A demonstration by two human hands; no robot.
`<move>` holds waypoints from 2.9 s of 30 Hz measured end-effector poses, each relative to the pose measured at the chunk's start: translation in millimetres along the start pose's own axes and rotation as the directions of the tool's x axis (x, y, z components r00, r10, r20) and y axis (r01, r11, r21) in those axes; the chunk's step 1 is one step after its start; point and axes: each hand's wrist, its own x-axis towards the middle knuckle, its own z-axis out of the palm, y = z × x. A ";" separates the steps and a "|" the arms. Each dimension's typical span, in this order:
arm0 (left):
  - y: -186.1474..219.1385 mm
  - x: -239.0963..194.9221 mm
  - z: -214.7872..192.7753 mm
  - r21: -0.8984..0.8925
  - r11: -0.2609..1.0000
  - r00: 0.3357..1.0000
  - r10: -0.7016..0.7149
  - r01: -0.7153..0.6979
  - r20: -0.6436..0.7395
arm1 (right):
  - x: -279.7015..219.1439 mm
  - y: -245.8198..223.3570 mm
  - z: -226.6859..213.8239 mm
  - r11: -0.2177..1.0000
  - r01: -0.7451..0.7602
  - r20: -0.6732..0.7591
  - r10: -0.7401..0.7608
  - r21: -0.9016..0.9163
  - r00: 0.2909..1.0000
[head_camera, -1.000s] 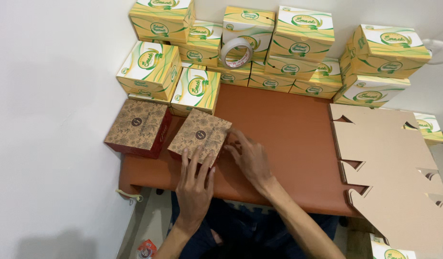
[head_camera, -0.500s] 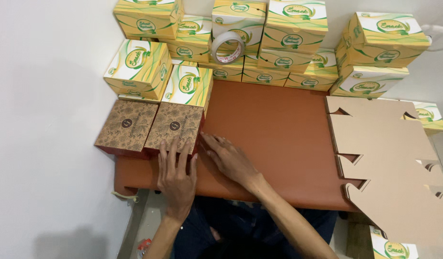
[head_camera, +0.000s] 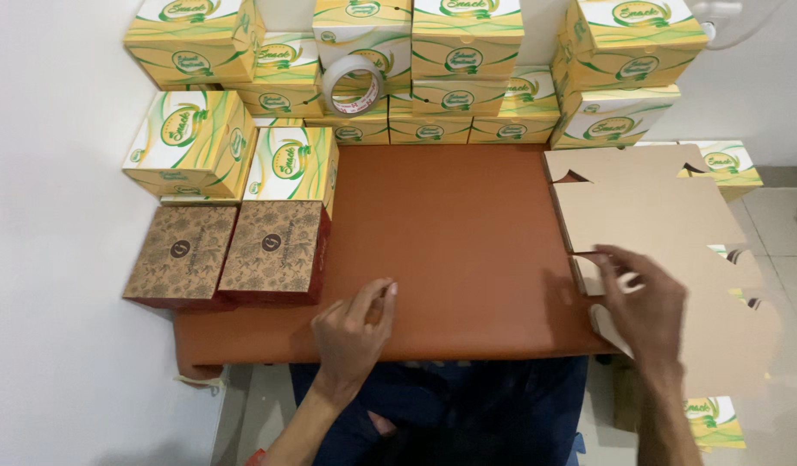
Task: The person assembles a cardboard box by folding the flaps of a flat sheet and tucking the tabs into slots to form the base. They then place a smaller, pre-assembled box inside the new container and close the lid. The person repeats the folding process with another flat cardboard sheet.
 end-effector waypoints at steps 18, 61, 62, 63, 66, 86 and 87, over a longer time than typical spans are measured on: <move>32.8 -5.2 77.2 -0.197 0.973 0.946 -0.052 0.120 0.319 | 93.0 239.7 -68.6 0.854 -0.421 -0.044 0.429 -0.305 0.902; 52.0 9.3 30.0 -0.396 0.897 0.973 -0.126 0.195 0.193 | 52.1 -22.2 -22.5 0.819 -0.404 0.217 0.344 0.407 0.914; 51.2 8.3 29.0 -0.338 0.928 0.971 -0.084 0.158 0.223 | 52.1 -22.7 -6.5 0.798 -0.423 0.236 0.353 0.429 0.906; 50.6 7.4 28.0 -0.279 0.953 0.966 -0.044 0.118 0.256 | 51.8 -23.3 9.3 0.776 -0.441 0.255 0.361 0.451 0.897; 39.9 2.0 36.9 -0.152 0.987 0.893 0.016 0.059 0.450 | 52.0 -35.3 38.0 0.717 -0.423 0.308 0.295 0.554 0.905; 32.3 16.6 59.6 -0.092 0.973 0.678 -0.078 0.211 0.731 | -33.0 -91.2 54.1 0.991 0.037 0.532 0.036 -0.126 0.846; 32.9 17.4 61.6 -0.092 0.971 0.677 -0.084 0.220 0.731 | -36.4 -87.3 54.4 0.992 0.017 0.534 0.053 -0.125 0.844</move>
